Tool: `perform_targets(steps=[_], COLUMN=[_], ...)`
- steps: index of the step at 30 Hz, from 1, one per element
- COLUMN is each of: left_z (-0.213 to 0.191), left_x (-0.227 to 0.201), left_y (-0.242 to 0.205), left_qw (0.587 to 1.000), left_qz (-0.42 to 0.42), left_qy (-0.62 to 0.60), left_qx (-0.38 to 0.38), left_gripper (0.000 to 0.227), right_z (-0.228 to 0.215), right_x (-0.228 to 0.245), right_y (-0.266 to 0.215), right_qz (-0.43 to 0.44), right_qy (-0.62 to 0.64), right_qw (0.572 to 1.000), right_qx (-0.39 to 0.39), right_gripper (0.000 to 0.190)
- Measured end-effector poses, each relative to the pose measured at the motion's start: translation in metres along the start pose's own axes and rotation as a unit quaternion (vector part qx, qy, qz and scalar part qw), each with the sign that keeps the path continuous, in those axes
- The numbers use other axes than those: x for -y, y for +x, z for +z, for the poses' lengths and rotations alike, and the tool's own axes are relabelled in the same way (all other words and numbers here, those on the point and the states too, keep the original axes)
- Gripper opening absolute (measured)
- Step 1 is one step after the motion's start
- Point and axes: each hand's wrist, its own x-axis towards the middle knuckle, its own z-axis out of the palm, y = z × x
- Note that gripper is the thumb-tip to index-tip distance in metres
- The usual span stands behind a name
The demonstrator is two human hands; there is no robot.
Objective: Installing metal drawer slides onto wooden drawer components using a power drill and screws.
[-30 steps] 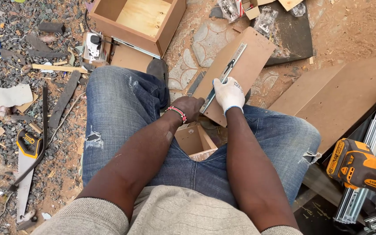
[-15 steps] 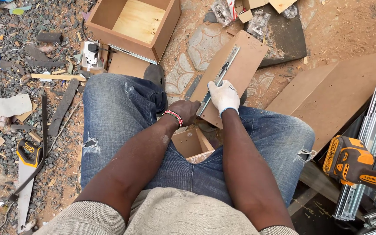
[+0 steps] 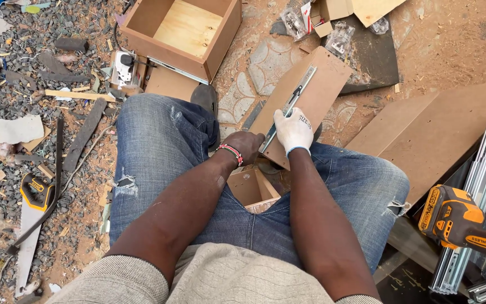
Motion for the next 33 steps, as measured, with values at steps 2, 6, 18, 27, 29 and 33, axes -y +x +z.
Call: perform_targets(steps=[2, 6, 18, 27, 29, 33], left_z=[0.000, 0.003, 0.002, -0.003, -0.002, 0.001], left_x=[0.000, 0.001, -0.002, -0.003, -0.002, 0.002], left_y=[0.003, 0.003, 0.002, -0.003, -0.002, 0.002], left_qw=[1.000, 1.000, 1.000, 1.000, 1.000, 1.000], left_qz=[0.004, 0.006, 0.007, 0.007, 0.005, 0.000], left_qy=[0.009, -0.001, 0.007, 0.000, 0.003, -0.005], left_qx=[-0.007, -0.012, -0.026, -0.020, -0.018, -0.015], left_gripper=[0.046, 0.045, 0.046, 0.045, 0.047, 0.049], right_z=[-0.002, -0.002, 0.010, 0.002, 0.002, 0.002], right_x=[0.003, 0.005, -0.005, -0.003, -0.005, -0.004], right_y=[-0.001, -0.005, 0.006, 0.000, 0.004, 0.005], right_qz=[-0.002, -0.004, -0.020, -0.013, -0.013, -0.013], right_qy=[-0.007, -0.004, 0.004, 0.001, -0.003, -0.008], right_qw=[1.000, 1.000, 0.999, 1.000, 1.000, 1.000], right_qx=[-0.009, -0.013, -0.035, -0.016, -0.015, -0.013], right_gripper=[0.068, 0.067, 0.064, 0.065, 0.064, 0.065])
